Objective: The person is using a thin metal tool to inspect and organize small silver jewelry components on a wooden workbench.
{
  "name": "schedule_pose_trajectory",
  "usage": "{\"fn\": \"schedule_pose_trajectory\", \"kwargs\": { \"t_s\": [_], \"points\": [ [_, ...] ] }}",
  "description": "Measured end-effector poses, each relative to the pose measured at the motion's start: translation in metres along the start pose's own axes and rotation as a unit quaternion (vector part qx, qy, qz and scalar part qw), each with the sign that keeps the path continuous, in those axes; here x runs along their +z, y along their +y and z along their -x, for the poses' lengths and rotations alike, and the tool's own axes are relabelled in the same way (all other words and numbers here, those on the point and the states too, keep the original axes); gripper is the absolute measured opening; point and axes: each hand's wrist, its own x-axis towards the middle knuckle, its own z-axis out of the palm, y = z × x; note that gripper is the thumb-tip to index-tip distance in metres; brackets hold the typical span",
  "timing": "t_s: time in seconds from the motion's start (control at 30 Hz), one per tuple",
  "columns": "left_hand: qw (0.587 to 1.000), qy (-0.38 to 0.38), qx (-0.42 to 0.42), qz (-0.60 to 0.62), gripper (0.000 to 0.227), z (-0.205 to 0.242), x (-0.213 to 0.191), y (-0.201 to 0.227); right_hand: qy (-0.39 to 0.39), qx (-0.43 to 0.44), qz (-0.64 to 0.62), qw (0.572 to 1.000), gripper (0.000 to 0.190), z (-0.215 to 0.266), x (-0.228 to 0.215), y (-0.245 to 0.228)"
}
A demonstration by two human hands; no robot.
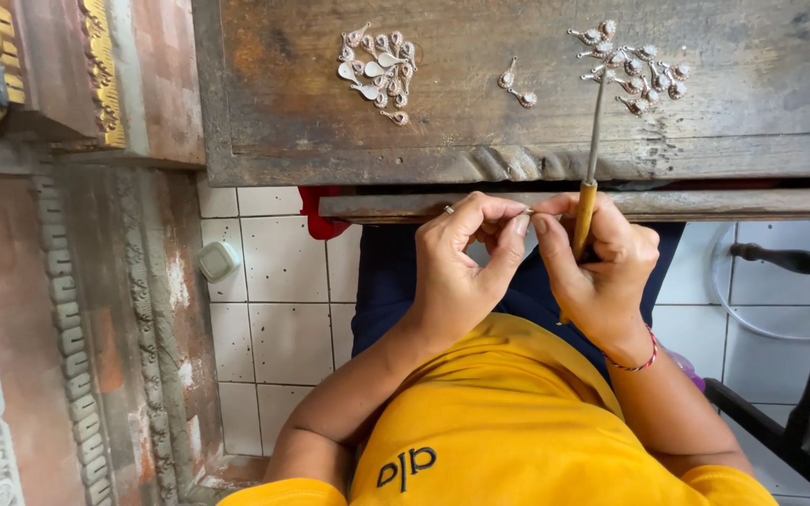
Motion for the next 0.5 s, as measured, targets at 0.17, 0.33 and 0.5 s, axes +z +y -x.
{"fn": "schedule_pose_trajectory", "kwargs": {
  "t_s": [0.17,0.33,0.5],
  "points": [
    [0.996,0.038,0.033,-0.071,0.008,-0.005,0.008,-0.011,-0.035,0.015,-0.029,0.999,0.037,0.011,-0.014,0.002],
    [0.972,0.062,0.093,-0.205,0.011,-0.004,0.017,-0.03,-0.066,0.034,-0.068,0.995,0.045,0.035,-0.021,0.018],
    [0.938,0.087,0.166,-0.292,0.008,-0.008,0.023,-0.031,-0.102,0.09,-0.202,0.97,0.036,0.049,-0.018,0.032]
  ]
}}
